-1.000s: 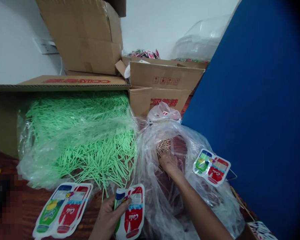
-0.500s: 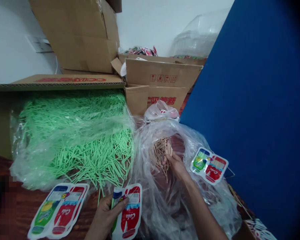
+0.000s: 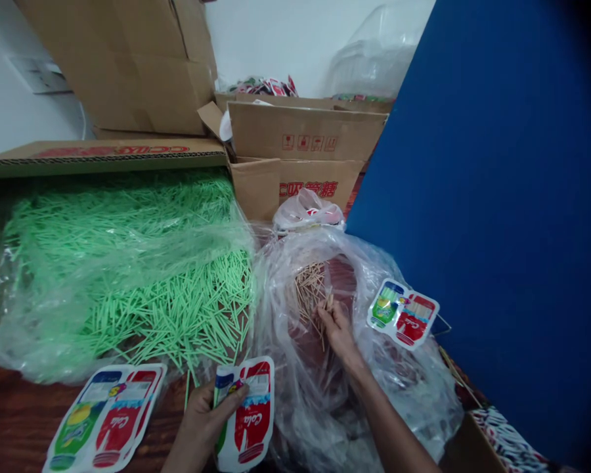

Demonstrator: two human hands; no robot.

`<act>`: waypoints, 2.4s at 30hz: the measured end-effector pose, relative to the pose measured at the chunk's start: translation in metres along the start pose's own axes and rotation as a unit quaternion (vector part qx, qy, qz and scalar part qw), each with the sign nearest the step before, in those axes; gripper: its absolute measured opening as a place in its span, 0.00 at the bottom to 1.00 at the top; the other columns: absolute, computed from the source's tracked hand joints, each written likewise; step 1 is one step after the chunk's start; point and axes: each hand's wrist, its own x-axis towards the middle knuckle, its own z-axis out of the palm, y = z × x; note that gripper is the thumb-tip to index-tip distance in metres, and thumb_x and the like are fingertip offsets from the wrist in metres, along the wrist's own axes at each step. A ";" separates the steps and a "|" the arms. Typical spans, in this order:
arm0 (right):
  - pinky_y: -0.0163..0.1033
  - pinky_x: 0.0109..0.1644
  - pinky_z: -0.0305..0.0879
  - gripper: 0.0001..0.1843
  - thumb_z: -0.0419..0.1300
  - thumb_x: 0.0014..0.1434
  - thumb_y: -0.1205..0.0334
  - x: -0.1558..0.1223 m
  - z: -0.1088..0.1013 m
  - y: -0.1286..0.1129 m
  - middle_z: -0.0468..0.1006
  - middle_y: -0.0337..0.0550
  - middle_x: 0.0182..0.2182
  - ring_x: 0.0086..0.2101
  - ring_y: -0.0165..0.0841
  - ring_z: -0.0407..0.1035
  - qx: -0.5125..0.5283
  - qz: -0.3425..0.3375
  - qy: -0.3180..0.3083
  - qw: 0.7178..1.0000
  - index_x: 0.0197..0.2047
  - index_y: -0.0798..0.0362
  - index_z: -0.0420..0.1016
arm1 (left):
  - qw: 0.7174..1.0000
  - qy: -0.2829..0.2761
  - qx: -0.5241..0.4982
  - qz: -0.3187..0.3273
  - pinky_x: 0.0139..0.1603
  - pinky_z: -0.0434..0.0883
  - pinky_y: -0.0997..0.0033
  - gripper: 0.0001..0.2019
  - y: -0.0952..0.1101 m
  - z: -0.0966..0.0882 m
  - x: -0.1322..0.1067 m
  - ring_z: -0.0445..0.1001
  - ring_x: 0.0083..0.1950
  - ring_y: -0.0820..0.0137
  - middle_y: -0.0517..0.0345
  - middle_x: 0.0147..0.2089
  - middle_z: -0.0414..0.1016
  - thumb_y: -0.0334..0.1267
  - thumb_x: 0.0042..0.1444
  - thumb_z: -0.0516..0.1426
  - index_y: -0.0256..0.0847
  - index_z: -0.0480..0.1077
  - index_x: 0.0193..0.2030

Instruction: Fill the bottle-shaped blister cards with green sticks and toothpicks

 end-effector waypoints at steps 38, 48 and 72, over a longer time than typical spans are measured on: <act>0.39 0.46 0.61 0.13 0.53 0.62 0.53 -0.037 -0.003 0.008 0.76 0.39 0.33 0.37 0.35 0.68 -0.067 -0.009 -0.046 0.997 0.34 0.50 0.73 | 0.999 -0.046 0.026 -0.006 0.28 0.73 0.69 0.15 0.008 -0.002 -0.007 0.76 0.25 0.63 0.56 0.23 0.80 0.44 0.34 0.71 0.36 0.77 0.25; 0.45 0.50 0.66 0.10 0.65 0.54 0.57 -0.042 0.021 -0.063 0.77 0.35 0.30 0.35 0.34 0.74 0.381 0.091 -0.007 0.920 0.38 0.48 0.72 | 0.985 -0.155 0.065 0.031 0.27 0.67 0.76 0.11 0.003 -0.003 0.004 0.71 0.24 0.72 0.58 0.24 0.78 0.42 0.46 0.66 0.34 0.76 0.26; 0.45 0.48 0.69 0.09 0.60 0.59 0.56 -0.090 0.091 -0.103 0.79 0.40 0.32 0.38 0.37 0.76 0.357 0.148 -0.098 0.917 0.42 0.49 0.68 | 0.976 -0.213 -0.004 0.046 0.28 0.64 0.78 0.07 0.014 -0.011 -0.006 0.67 0.24 0.76 0.61 0.24 0.75 0.37 0.48 0.66 0.35 0.77 0.27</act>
